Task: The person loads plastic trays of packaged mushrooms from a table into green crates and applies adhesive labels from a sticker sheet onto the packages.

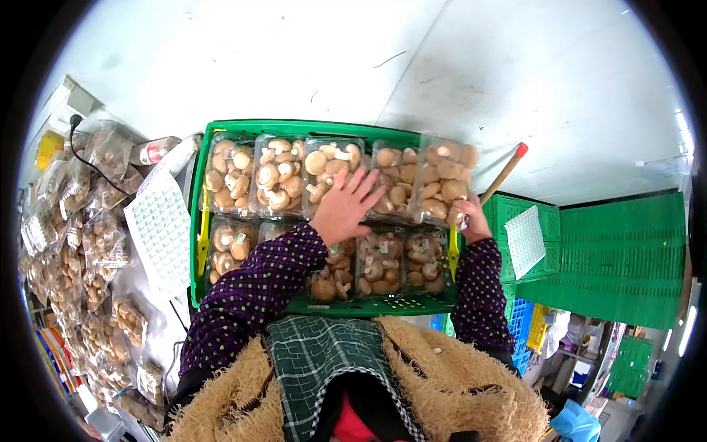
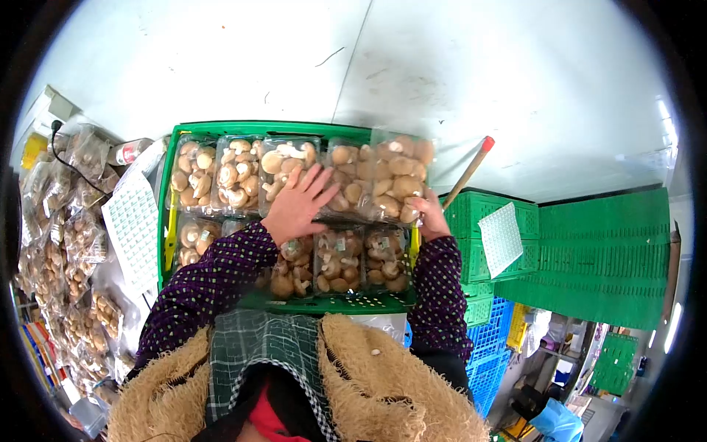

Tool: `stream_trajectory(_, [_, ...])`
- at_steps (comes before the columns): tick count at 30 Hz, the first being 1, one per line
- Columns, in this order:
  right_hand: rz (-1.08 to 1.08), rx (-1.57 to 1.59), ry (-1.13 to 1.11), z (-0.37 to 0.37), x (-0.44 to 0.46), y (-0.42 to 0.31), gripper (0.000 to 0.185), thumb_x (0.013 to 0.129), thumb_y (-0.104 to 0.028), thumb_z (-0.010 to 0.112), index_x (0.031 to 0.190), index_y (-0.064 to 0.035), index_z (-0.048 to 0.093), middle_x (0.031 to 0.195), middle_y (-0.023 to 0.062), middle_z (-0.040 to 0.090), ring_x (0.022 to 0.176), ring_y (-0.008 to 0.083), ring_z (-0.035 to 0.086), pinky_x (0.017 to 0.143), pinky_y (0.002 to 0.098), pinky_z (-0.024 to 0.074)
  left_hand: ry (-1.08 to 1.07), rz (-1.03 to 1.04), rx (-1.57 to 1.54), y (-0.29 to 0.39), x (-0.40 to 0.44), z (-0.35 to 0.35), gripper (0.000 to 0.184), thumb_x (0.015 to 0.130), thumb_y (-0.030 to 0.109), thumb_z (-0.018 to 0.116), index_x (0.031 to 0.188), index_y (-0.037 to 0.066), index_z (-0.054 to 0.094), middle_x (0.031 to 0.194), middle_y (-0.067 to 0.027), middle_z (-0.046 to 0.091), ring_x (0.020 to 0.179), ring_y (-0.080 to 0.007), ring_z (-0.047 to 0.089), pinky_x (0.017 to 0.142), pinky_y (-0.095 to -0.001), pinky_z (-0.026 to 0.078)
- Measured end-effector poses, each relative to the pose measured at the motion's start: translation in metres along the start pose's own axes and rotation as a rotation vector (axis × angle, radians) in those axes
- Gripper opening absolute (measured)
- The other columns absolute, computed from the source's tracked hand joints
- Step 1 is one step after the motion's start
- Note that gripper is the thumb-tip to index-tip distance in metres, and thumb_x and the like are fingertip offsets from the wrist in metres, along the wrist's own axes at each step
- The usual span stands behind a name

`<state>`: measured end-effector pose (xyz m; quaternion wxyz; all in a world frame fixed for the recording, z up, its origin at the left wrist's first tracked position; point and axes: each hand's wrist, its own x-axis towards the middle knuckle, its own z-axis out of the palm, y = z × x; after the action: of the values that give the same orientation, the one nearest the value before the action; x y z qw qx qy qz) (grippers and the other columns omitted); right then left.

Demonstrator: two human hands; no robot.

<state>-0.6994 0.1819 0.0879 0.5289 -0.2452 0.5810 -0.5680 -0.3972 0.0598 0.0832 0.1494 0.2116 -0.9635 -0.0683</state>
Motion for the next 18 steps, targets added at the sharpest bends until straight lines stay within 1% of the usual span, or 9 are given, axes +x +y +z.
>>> stream_trajectory(1, [-0.037, 0.038, -0.139, -0.001, -0.004, -0.018, 0.062, 0.076, -0.013, 0.067, 0.130, 0.0082, 0.045, 0.113, 0.0125, 0.062, 0.096, 0.0198, 0.064, 0.086, 0.0325, 0.0520, -0.123, -0.034, 0.073, 0.000, -0.002, 0.007, 0.078, 0.084, 0.050, 0.061, 0.143, 0.006, 0.036, 0.149, -0.0132, 0.035, 0.140, -0.0316, 0.026, 0.113, -0.0524, 0.020])
stream_trajectory(2, [-0.107, -0.083, -0.010, 0.009, -0.016, -0.036, 0.054, 0.078, -0.009, 0.067, 0.126, 0.0085, 0.049, 0.108, 0.0123, 0.065, 0.094, 0.0189, 0.065, 0.084, 0.0317, 0.0526, -0.120, -0.032, 0.061, 0.002, -0.005, 0.014, 0.078, 0.084, 0.050, 0.061, 0.143, 0.006, 0.036, 0.149, -0.0132, 0.035, 0.140, -0.0316, 0.026, 0.113, -0.0524, 0.020])
stream_trajectory(4, [-0.057, -0.289, 0.019, 0.006, -0.021, -0.048, 0.048, 0.078, -0.007, 0.069, 0.121, 0.0080, 0.054, 0.106, 0.0123, 0.067, 0.094, 0.0186, 0.065, 0.084, 0.0308, 0.0523, -0.054, -0.088, 0.132, 0.000, -0.009, 0.020, 0.076, 0.083, 0.048, 0.062, 0.141, 0.005, 0.039, 0.147, -0.0124, 0.036, 0.138, -0.0304, 0.029, 0.113, -0.0512, 0.020])
stream_trajectory(6, [-0.014, -0.405, 0.058, 0.010, -0.019, -0.043, 0.049, 0.077, -0.008, 0.071, 0.121, 0.0080, 0.055, 0.106, 0.0110, 0.067, 0.094, 0.0175, 0.065, 0.084, 0.0294, 0.0511, -0.031, -0.083, 0.111, -0.001, -0.013, 0.020, 0.073, 0.083, 0.045, 0.064, 0.140, 0.005, 0.041, 0.147, -0.0125, 0.036, 0.138, -0.0292, 0.030, 0.113, -0.0513, 0.021])
stream_trajectory(7, [-0.038, -0.424, 0.061, 0.013, -0.018, -0.039, 0.055, 0.078, -0.010, 0.071, 0.126, 0.0079, 0.052, 0.106, 0.0090, 0.067, 0.093, 0.0166, 0.063, 0.085, 0.0286, 0.0494, -0.019, -0.070, 0.117, -0.001, -0.015, 0.021, 0.073, 0.083, 0.044, 0.064, 0.139, 0.004, 0.042, 0.147, -0.0121, 0.036, 0.138, -0.0290, 0.030, 0.113, -0.0513, 0.021])
stream_trajectory(11, [-0.136, -0.385, 0.025, 0.027, -0.010, -0.033, 0.057, 0.081, -0.012, 0.070, 0.131, 0.0065, 0.049, 0.106, 0.0083, 0.066, 0.090, 0.0157, 0.063, 0.086, 0.0287, 0.0488, -0.013, -0.063, 0.128, 0.000, -0.020, 0.021, 0.071, 0.082, 0.042, 0.065, 0.138, 0.003, 0.044, 0.147, -0.0107, 0.037, 0.138, -0.0283, 0.030, 0.113, -0.0516, 0.021])
stream_trajectory(14, [-0.074, -0.634, 0.076, 0.027, -0.003, -0.039, 0.050, 0.091, -0.028, 0.061, 0.127, 0.0060, 0.050, 0.096, 0.0095, 0.064, 0.076, 0.0142, 0.062, 0.063, 0.0279, 0.0536, 0.005, -0.069, 0.134, -0.001, -0.020, 0.023, 0.069, 0.082, 0.042, 0.065, 0.135, 0.003, 0.047, 0.146, -0.0109, 0.039, 0.137, -0.0281, 0.031, 0.113, -0.0520, 0.022])
stream_trajectory(15, [-0.142, -0.748, 0.091, 0.020, 0.005, -0.029, 0.050, 0.094, -0.036, 0.057, 0.120, 0.0063, 0.051, 0.089, 0.0106, 0.062, 0.069, 0.0139, 0.061, 0.050, 0.0283, 0.0535, 0.019, -0.071, 0.148, 0.000, -0.021, 0.023, 0.068, 0.082, 0.043, 0.065, 0.134, 0.003, 0.048, 0.146, -0.0107, 0.040, 0.137, -0.0280, 0.032, 0.113, -0.0521, 0.021])
stream_trajectory(18, [-0.018, -0.682, 0.130, 0.020, 0.006, -0.028, 0.050, 0.094, -0.039, 0.055, 0.112, 0.0080, 0.053, 0.083, 0.0114, 0.061, 0.067, 0.0135, 0.061, 0.045, 0.0285, 0.0538, 0.068, -0.077, 0.135, 0.001, -0.025, 0.024, 0.065, 0.081, 0.042, 0.065, 0.131, 0.003, 0.051, 0.144, -0.0110, 0.042, 0.136, -0.0279, 0.034, 0.111, -0.0532, 0.023])
